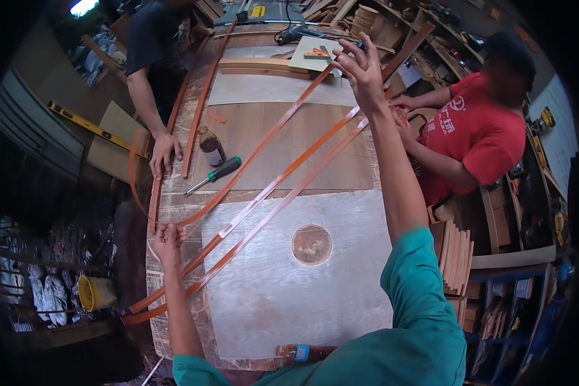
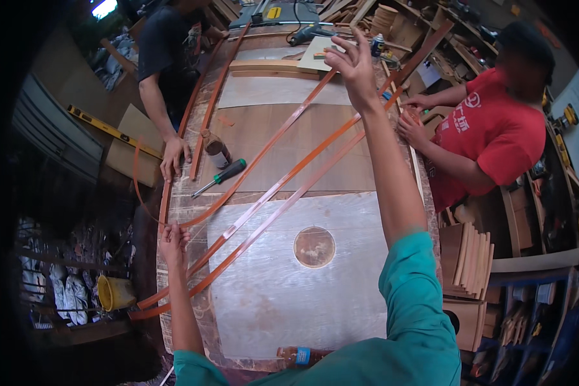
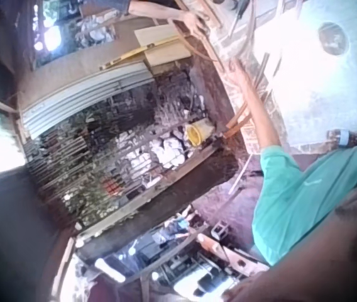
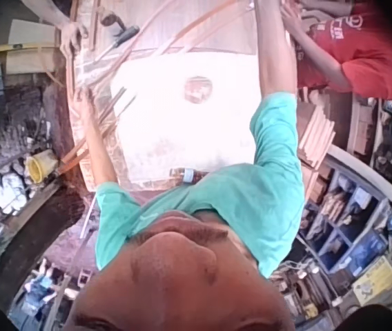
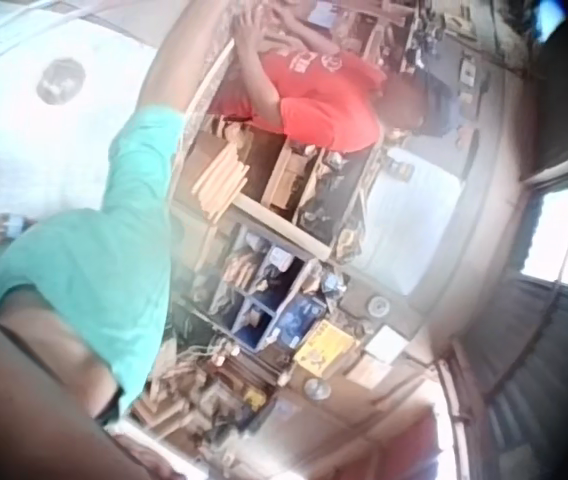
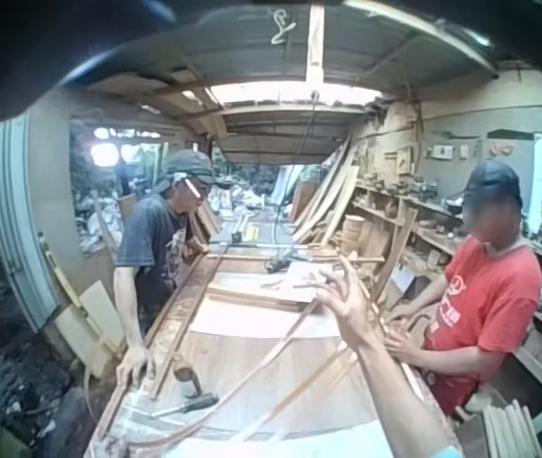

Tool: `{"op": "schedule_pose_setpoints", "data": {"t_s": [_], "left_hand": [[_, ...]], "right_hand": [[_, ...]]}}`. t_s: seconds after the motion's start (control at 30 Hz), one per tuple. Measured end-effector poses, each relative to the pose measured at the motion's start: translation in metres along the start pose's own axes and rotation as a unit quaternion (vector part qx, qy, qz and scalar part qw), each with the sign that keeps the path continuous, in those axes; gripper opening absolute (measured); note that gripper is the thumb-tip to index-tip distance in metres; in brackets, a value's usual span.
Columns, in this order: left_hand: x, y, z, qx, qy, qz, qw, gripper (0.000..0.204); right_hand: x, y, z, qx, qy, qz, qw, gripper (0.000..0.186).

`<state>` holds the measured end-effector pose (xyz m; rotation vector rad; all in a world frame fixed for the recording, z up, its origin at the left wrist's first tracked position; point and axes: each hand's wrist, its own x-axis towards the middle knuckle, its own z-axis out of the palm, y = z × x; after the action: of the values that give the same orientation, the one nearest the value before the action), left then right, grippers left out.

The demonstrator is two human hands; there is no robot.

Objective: The person holds and aligns thin strips of wood on a workbench while another person applies heat using a heat gun. The person then picks up and handles the curved strips one at a time.

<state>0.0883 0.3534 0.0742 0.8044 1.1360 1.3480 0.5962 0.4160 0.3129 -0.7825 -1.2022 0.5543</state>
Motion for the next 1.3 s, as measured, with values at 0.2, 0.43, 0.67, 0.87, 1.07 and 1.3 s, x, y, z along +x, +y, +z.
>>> {"op": "schedule_pose_setpoints", "data": {"t_s": [0.2,0.43,0.67,0.87,1.07,1.3], "left_hand": [[0.003,0.008,0.011,0.029,0.043,0.009,0.999,0.027],[-0.004,-0.026,0.001,0.034,0.056,-0.083,0.994,0.033],[-0.039,-0.031,-0.021,-0.033,-0.005,-0.137,0.99,0.04],[-0.136,-0.006,0.021,0.015,-0.001,-0.074,0.997,0.057],[-0.217,0.017,0.024,0.107,-0.11,0.032,0.988,0.036],[-0.28,0.016,-0.002,0.175,-0.114,0.023,0.978,0.034]], "right_hand": [[-0.119,0.023,0.021,-0.205,-0.083,0.098,0.97,0.065],[-0.354,-0.011,-0.059,-0.304,0.008,0.301,0.904,0.047],[-0.472,-0.128,-0.059,-0.249,0.14,0.345,0.894,0.033],[-0.504,-0.17,-0.013,-0.292,0.096,0.364,0.879,0.027],[-0.54,-0.185,0.019,-0.409,-0.104,0.314,0.851,0.046],[-0.579,-0.196,0.072,-0.419,-0.236,0.266,0.836,0.076]]}}
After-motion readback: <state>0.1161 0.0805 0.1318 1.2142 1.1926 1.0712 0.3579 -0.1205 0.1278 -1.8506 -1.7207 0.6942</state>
